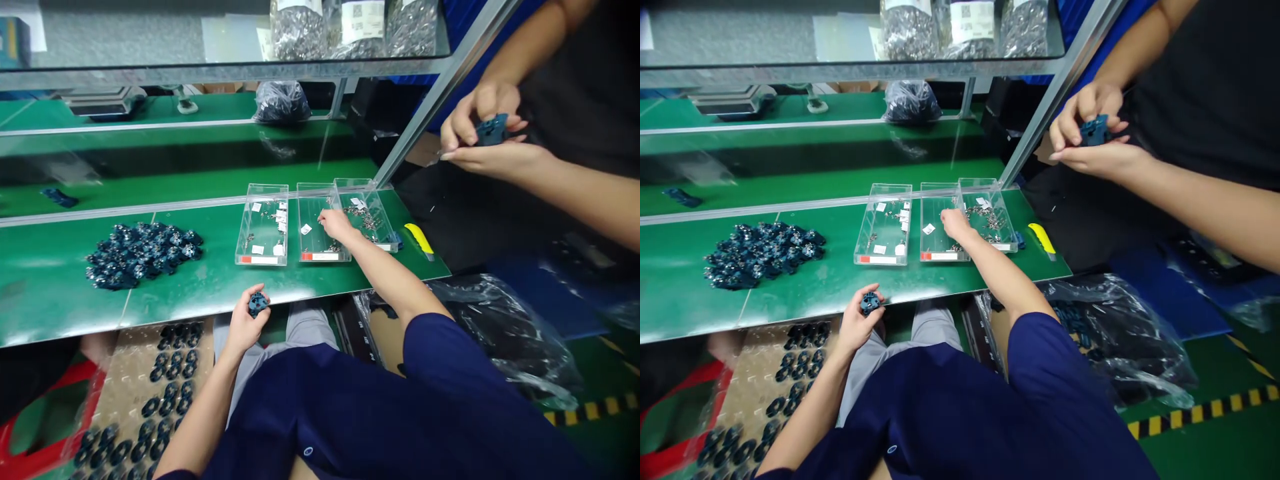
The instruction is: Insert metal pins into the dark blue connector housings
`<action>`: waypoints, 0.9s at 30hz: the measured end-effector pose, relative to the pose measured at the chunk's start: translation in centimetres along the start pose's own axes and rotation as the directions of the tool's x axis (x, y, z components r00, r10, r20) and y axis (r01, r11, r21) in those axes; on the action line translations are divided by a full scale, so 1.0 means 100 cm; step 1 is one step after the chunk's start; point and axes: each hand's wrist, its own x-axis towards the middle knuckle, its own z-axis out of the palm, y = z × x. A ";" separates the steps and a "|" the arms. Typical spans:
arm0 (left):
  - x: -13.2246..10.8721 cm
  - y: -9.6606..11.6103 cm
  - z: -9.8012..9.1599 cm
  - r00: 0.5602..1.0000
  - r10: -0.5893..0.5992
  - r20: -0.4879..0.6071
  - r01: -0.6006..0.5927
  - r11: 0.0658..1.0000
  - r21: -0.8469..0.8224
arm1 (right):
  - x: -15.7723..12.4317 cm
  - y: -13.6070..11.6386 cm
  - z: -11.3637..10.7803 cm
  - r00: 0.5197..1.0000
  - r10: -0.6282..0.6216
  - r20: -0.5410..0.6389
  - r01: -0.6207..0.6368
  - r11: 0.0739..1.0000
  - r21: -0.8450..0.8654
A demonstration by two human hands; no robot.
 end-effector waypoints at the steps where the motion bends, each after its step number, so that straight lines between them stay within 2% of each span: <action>1: 0.000 0.000 0.000 1.000 -0.015 -0.007 0.015 1.000 0.020 | 0.008 0.003 0.000 1.000 0.008 0.001 -0.008 1.000 -0.009; 3: 0.002 0.000 0.001 0.999 -0.039 -0.021 0.040 0.999 0.033 | 0.021 0.007 0.001 0.998 -0.031 0.046 0.032 0.999 -0.027; 5: 0.003 0.000 0.002 0.998 -0.056 -0.028 0.057 0.998 0.028 | 0.028 0.006 0.007 0.985 -0.122 0.120 0.126 0.992 -0.028; 9: 0.005 -0.003 0.004 0.996 -0.081 -0.040 0.082 0.996 0.020 | 0.028 -0.005 0.026 0.953 -0.219 0.210 0.231 0.972 -0.036; 12: 0.005 -0.006 0.005 0.997 -0.077 -0.025 0.077 0.997 0.007 | 0.025 -0.012 0.030 0.952 -0.212 0.220 0.229 0.972 -0.058; 16: 0.006 -0.005 0.003 0.997 -0.074 -0.035 0.073 0.997 -0.013 | 0.008 -0.018 0.011 0.970 -0.198 0.142 0.207 0.977 -0.053; 18: 0.007 -0.001 0.001 0.997 -0.064 -0.053 0.064 0.998 -0.009 | -0.016 -0.025 -0.001 0.979 -0.192 0.075 0.191 0.981 0.022; 20: 0.008 0.004 -0.001 0.998 -0.032 -0.061 0.032 0.999 0.003 | -0.050 -0.040 -0.007 0.985 -0.170 0.029 0.156 0.950 0.270; 21: 0.009 0.007 -0.002 0.998 -0.008 -0.063 0.008 1.000 0.007 | -0.071 -0.050 -0.007 0.987 -0.158 0.032 0.128 0.891 0.436; 23: 0.010 0.012 -0.005 0.997 0.042 -0.069 -0.041 0.999 0.024 | -0.115 -0.075 -0.005 0.981 -0.170 0.098 0.050 0.699 0.713; 25: 0.010 0.017 -0.007 0.992 0.090 -0.083 -0.085 0.994 0.065 | -0.155 -0.102 0.001 0.955 -0.241 0.174 -0.015 0.547 0.837; 27: 0.008 0.022 -0.011 0.982 0.161 -0.103 -0.147 0.980 0.133 | -0.185 -0.127 0.006 0.927 -0.314 0.204 -0.041 0.457 0.889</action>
